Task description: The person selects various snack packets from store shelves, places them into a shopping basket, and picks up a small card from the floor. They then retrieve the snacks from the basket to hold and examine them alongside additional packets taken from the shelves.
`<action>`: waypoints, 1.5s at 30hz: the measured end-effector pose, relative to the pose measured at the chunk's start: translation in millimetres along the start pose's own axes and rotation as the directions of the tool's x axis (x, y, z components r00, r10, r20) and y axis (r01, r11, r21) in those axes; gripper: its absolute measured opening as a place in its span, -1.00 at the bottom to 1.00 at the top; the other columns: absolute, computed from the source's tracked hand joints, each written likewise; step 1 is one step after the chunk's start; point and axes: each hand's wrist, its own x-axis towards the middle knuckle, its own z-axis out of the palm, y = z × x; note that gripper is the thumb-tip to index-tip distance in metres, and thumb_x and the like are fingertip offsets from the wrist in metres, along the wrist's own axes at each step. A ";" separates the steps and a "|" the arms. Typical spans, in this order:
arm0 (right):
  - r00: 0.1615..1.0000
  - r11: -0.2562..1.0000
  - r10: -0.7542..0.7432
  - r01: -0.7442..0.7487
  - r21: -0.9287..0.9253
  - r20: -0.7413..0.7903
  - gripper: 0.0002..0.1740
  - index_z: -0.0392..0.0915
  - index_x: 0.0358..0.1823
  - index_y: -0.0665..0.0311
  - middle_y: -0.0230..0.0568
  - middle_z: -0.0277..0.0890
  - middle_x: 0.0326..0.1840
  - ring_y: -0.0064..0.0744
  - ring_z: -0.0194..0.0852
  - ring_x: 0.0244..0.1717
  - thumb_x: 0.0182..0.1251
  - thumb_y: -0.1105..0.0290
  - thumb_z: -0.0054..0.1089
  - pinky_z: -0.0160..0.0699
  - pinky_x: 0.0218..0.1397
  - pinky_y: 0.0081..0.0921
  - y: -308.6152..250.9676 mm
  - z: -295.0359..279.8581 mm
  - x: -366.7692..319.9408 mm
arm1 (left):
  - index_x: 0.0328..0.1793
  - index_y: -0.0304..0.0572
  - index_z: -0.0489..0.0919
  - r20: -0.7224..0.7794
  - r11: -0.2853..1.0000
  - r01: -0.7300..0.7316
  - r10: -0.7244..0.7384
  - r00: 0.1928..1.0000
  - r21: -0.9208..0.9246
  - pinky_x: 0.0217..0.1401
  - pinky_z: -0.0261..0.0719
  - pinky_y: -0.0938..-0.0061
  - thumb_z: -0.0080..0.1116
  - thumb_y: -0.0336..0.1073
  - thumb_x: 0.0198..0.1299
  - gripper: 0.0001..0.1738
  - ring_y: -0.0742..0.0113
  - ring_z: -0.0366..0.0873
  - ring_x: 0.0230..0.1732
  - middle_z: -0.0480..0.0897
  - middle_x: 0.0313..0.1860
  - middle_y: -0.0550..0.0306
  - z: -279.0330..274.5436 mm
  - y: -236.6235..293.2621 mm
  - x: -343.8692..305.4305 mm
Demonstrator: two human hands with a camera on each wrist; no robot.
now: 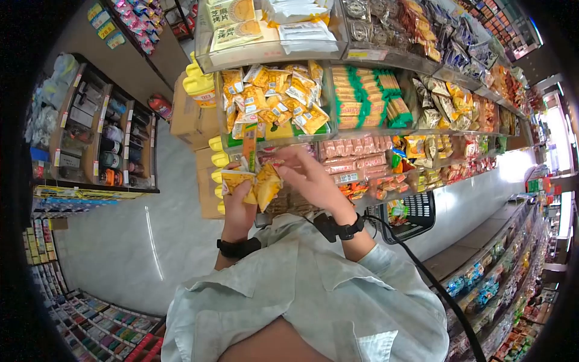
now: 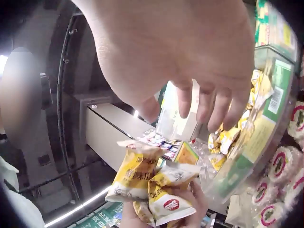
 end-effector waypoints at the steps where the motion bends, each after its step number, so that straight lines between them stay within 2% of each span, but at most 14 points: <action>1: 0.998 0.999 0.026 -0.025 -0.020 0.054 -0.59 0.42 0.41 0.28 -0.20 0.53 0.28 -0.43 0.44 0.36 0.64 0.35 0.14 0.45 0.41 -0.39 -1.8 -1.9 -2.6 | 0.38 -0.08 0.34 -0.006 0.999 -0.004 0.004 1.000 0.039 0.45 0.52 0.23 0.10 -0.64 0.29 -0.44 0.19 0.52 0.36 0.49 0.29 0.04 6.9 -4.0 0.4; 4: 0.993 0.992 -0.098 0.091 0.084 0.071 -0.54 0.38 0.49 0.28 -0.22 0.52 0.26 -0.45 0.47 0.33 0.66 0.35 0.10 0.46 0.39 -0.43 3.5 -11.8 -6.9 | 0.35 -0.06 0.34 -0.020 0.991 0.005 -0.003 1.000 0.131 0.37 0.56 0.29 0.15 -0.66 0.24 -0.42 0.23 0.53 0.28 0.49 0.21 0.09 19.5 -15.4 -1.7; 7: 0.995 0.982 -0.090 0.080 0.174 0.045 -0.55 0.41 0.47 0.30 -0.23 0.52 0.26 -0.47 0.48 0.32 0.66 0.33 0.10 0.46 0.39 -0.46 17.6 -33.6 -10.0 | 0.36 -0.03 0.33 -0.059 0.963 0.084 -0.072 0.996 0.258 0.29 0.60 0.33 0.18 -0.67 0.19 -0.37 0.27 0.54 0.21 0.48 0.16 0.11 29.2 -28.5 -4.7; 10: 0.997 0.987 -0.040 0.030 0.157 0.062 -0.57 0.47 0.42 0.31 -0.23 0.51 0.27 -0.49 0.46 0.34 0.65 0.29 0.12 0.44 0.39 -0.47 35.1 -52.2 -13.5 | 0.35 -0.01 0.33 -0.031 0.932 0.094 -0.089 0.996 0.350 0.23 0.63 0.34 0.20 -0.69 0.16 -0.34 0.27 0.54 0.18 0.48 0.16 0.11 49.6 -46.0 -11.0; 14: 0.999 0.979 -0.004 -0.004 0.203 0.038 -0.58 0.52 0.38 0.32 -0.27 0.50 0.13 -0.50 0.50 0.17 0.59 0.33 0.20 0.49 0.26 -0.50 50.0 -75.5 -18.8 | 0.36 -0.02 0.35 -0.095 0.906 0.131 -0.100 0.990 0.403 0.22 0.63 0.35 0.20 -0.70 0.15 -0.33 0.29 0.54 0.14 0.45 0.13 0.16 65.2 -72.5 -15.1; 15: 0.999 0.981 -0.053 0.050 0.186 0.009 -0.61 0.54 0.33 0.32 -0.34 0.49 0.04 -0.55 0.51 0.07 0.57 0.36 0.22 0.51 0.19 -0.52 55.0 -79.4 -18.5 | 0.39 -0.01 0.34 -0.106 0.897 0.143 -0.108 0.988 0.419 0.25 0.62 0.33 0.17 -0.70 0.16 -0.32 0.27 0.53 0.17 0.44 0.16 0.15 65.6 -78.2 -16.8; 18: 0.997 0.930 0.020 -0.046 0.365 0.075 -0.69 0.55 0.23 0.32 -0.40 0.50 -0.01 -0.60 0.49 0.02 0.57 0.36 0.21 0.51 0.13 -0.54 59.6 -95.4 -21.4 | 0.43 0.00 0.33 -0.123 0.871 0.153 -0.107 0.987 0.467 0.30 0.59 0.32 0.15 -0.68 0.18 -0.30 0.26 0.51 0.21 0.41 0.21 0.15 73.3 -95.9 -18.5; 21: 0.991 0.914 0.055 -0.100 0.393 0.123 -0.76 0.54 0.14 0.33 -0.43 0.52 -0.04 -0.65 0.46 0.00 0.58 0.38 0.20 0.51 0.10 -0.54 65.3 -114.6 -19.8 | 0.42 -0.04 0.34 -0.098 0.821 0.106 -0.061 0.993 0.561 0.28 0.54 0.39 0.22 -0.67 0.17 -0.31 0.34 0.45 0.20 0.37 0.20 0.16 84.6 -111.4 -21.4; 27: 1.000 0.932 -0.008 0.011 0.362 -0.009 -0.80 0.49 0.15 0.29 -0.42 0.52 -0.03 -0.73 0.43 -0.06 0.63 0.40 0.07 0.47 -0.02 -0.62 60.5 -128.2 -23.7 | 0.44 -0.06 0.33 -0.192 0.869 0.084 0.012 0.981 0.487 0.32 0.49 0.39 0.22 -0.65 0.21 -0.32 0.34 0.44 0.22 0.37 0.22 0.17 95.6 -140.4 -32.0; 30: 0.996 0.863 0.009 0.035 0.503 -0.086 -0.77 0.45 0.19 0.36 -0.35 0.55 -0.03 -0.65 0.46 -0.05 0.63 0.44 0.03 0.51 0.06 -0.55 57.3 -125.9 -20.1 | 0.45 -0.06 0.32 -0.224 0.885 0.074 0.035 0.974 0.459 0.33 0.49 0.39 0.20 -0.65 0.22 -0.32 0.34 0.45 0.21 0.37 0.22 0.17 106.9 -144.9 -37.7; 37: 0.984 0.835 -0.004 0.101 0.541 -0.177 -0.69 0.41 0.28 0.35 -0.28 0.61 0.10 -0.57 0.58 0.05 0.59 0.51 0.10 0.59 0.12 -0.52 64.2 -139.1 -18.4 | 0.45 -0.09 0.33 -0.255 0.893 0.100 0.017 0.967 0.439 0.33 0.54 0.36 0.21 -0.66 0.25 -0.34 0.32 0.49 0.23 0.44 0.22 0.15 114.9 -152.5 -28.3; 40: 0.951 0.822 -0.048 0.211 0.529 -0.305 -0.63 0.41 0.31 0.34 -0.26 0.61 0.14 -0.53 0.60 0.12 0.54 0.56 0.15 0.60 0.19 -0.50 62.4 -148.8 -17.1 | 0.46 -0.10 0.33 -0.248 0.900 0.122 -0.016 0.969 0.419 0.32 0.55 0.37 0.21 -0.65 0.26 -0.34 0.32 0.50 0.23 0.45 0.22 0.14 117.4 -156.4 -22.5; 41: 0.957 0.818 0.014 0.156 0.554 -0.290 -0.56 0.38 0.36 0.34 -0.26 0.61 0.18 -0.51 0.59 0.17 0.52 0.61 0.17 0.58 0.27 -0.47 64.1 -154.9 -19.4 | 0.46 -0.10 0.33 -0.244 0.903 0.130 -0.029 0.969 0.410 0.31 0.55 0.37 0.21 -0.65 0.26 -0.34 0.33 0.50 0.22 0.46 0.22 0.14 117.8 -157.0 -21.5; 45: 0.934 0.820 -0.059 0.246 0.516 -0.352 -0.62 0.41 0.33 0.32 -0.28 0.65 0.18 -0.54 0.62 0.16 0.54 0.57 0.17 0.58 0.27 -0.49 59.9 -159.7 -21.2 | 0.48 -0.11 0.32 -0.221 0.909 0.137 -0.051 0.974 0.393 0.31 0.58 0.34 0.22 -0.62 0.29 -0.35 0.30 0.53 0.23 0.49 0.21 0.12 105.1 -158.8 -18.8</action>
